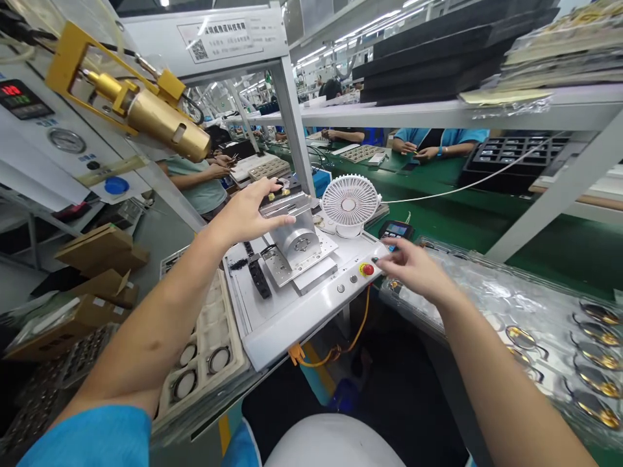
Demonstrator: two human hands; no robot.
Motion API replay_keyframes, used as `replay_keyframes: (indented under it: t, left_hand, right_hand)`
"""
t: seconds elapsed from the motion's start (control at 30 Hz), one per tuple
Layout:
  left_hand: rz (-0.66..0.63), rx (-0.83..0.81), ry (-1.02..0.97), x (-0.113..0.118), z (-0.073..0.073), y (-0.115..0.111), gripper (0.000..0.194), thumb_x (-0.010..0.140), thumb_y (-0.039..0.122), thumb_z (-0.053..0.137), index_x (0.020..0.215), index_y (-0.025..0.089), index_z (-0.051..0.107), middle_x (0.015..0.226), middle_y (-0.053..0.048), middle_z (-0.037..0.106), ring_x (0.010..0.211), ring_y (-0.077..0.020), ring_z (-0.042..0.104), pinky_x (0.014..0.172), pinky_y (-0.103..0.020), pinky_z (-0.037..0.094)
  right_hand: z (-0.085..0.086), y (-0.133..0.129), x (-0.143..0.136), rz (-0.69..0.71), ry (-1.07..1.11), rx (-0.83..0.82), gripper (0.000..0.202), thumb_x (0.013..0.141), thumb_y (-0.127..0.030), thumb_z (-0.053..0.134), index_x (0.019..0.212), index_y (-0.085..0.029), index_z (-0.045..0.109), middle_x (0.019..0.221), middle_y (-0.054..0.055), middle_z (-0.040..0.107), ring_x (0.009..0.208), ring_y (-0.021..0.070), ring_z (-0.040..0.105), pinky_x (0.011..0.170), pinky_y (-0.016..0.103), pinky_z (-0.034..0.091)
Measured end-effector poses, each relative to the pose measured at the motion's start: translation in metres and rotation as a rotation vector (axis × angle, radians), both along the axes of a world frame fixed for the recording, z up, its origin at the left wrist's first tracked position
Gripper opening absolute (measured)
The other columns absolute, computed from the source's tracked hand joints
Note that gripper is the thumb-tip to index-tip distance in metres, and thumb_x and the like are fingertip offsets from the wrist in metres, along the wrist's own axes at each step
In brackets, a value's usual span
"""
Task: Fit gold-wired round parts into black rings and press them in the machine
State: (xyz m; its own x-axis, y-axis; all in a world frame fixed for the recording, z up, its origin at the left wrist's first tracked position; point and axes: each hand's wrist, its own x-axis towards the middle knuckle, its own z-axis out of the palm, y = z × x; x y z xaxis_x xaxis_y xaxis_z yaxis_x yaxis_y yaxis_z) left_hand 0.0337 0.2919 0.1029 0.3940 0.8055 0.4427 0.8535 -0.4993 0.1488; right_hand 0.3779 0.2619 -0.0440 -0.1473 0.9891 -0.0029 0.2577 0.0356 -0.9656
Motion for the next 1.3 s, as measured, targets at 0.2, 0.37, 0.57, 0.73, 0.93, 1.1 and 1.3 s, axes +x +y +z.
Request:
replay_keyframes:
  t: [0.2,0.37,0.57,0.73,0.93,1.1,1.3]
  left_hand:
    - [-0.027,-0.047,-0.072,-0.008,0.005,-0.027,0.074,0.088,0.065,0.066,0.145,0.020,0.057,0.157,-0.017,0.053,0.153,-0.0377,0.039,0.125,-0.060,0.029]
    - [-0.131,0.007,-0.132,-0.023,-0.038,-0.122,0.061,0.086,0.053,0.075,0.142,0.033,0.062,0.158,-0.011,0.054,0.146,-0.0359,0.050,0.120,-0.061,0.042]
    - [-0.017,-0.359,-0.527,-0.016,-0.139,-0.213,0.040,0.089,0.039,0.075,0.129,0.037,0.071,0.132,-0.009,0.074,0.124,-0.0308,0.071,0.108,-0.051,0.058]
    - [0.024,-0.755,-1.196,0.038,-0.221,-0.224,0.039,0.091,0.045,0.073,0.126,0.030,0.072,0.125,-0.015,0.076,0.116,-0.0323,0.075,0.107,-0.052,0.058]
    - [-0.249,-0.939,-1.612,0.076,-0.263,-0.200,0.064,0.071,0.047,0.092,0.125,0.022,0.072,0.125,-0.019,0.075,0.111,-0.0335,0.074,0.103,-0.051,0.056]
    - [-0.191,-1.024,-1.615,0.083,-0.263,-0.183,0.056,0.066,0.037,0.096,0.116,0.021,0.077,0.116,-0.015,0.078,0.099,-0.0283,0.077,0.094,-0.045,0.061]
    - [-0.025,-1.028,-1.534,0.083,-0.252,-0.183,0.052,0.067,0.035,0.095,0.115,0.023,0.078,0.118,-0.012,0.077,0.096,-0.0244,0.078,0.091,-0.039,0.062]
  right_hand:
    - [-0.060,-0.002,-0.015,0.090,-0.232,-0.257,0.099,0.081,-0.024,0.074,0.165,-0.010,0.024,0.076,0.004,0.070,0.063,0.0231,0.067,0.053,0.031,0.054]
    - [-0.067,-0.004,-0.025,0.102,-0.398,-0.171,0.095,0.087,-0.020,0.069,0.166,-0.006,0.018,0.088,0.006,0.072,0.072,0.0208,0.067,0.064,0.030,0.053]
    - [-0.065,-0.008,-0.018,0.081,-0.363,-0.161,0.084,0.088,-0.021,0.066,0.162,-0.005,0.029,0.086,0.006,0.071,0.073,0.0217,0.066,0.070,0.033,0.053]
    - [-0.078,-0.077,-0.037,0.190,-0.043,0.020,0.073,0.080,-0.036,0.083,0.144,-0.019,0.054,0.108,0.010,0.072,0.090,0.0247,0.069,0.081,0.037,0.056]
    - [-0.101,-0.145,-0.082,0.200,0.156,0.287,0.087,0.060,-0.059,0.097,0.132,-0.023,0.064,0.103,0.008,0.069,0.088,0.0228,0.068,0.076,0.034,0.057]
    - [-0.095,-0.138,-0.066,0.188,0.006,0.459,0.077,0.067,-0.059,0.093,0.128,-0.019,0.067,0.106,0.011,0.070,0.096,0.0235,0.068,0.084,0.035,0.058]
    - [-0.055,-0.105,0.080,-0.350,-0.629,0.126,0.022,0.088,-0.026,0.076,0.108,-0.018,0.073,0.112,0.013,0.073,0.105,0.0274,0.068,0.097,0.041,0.053]
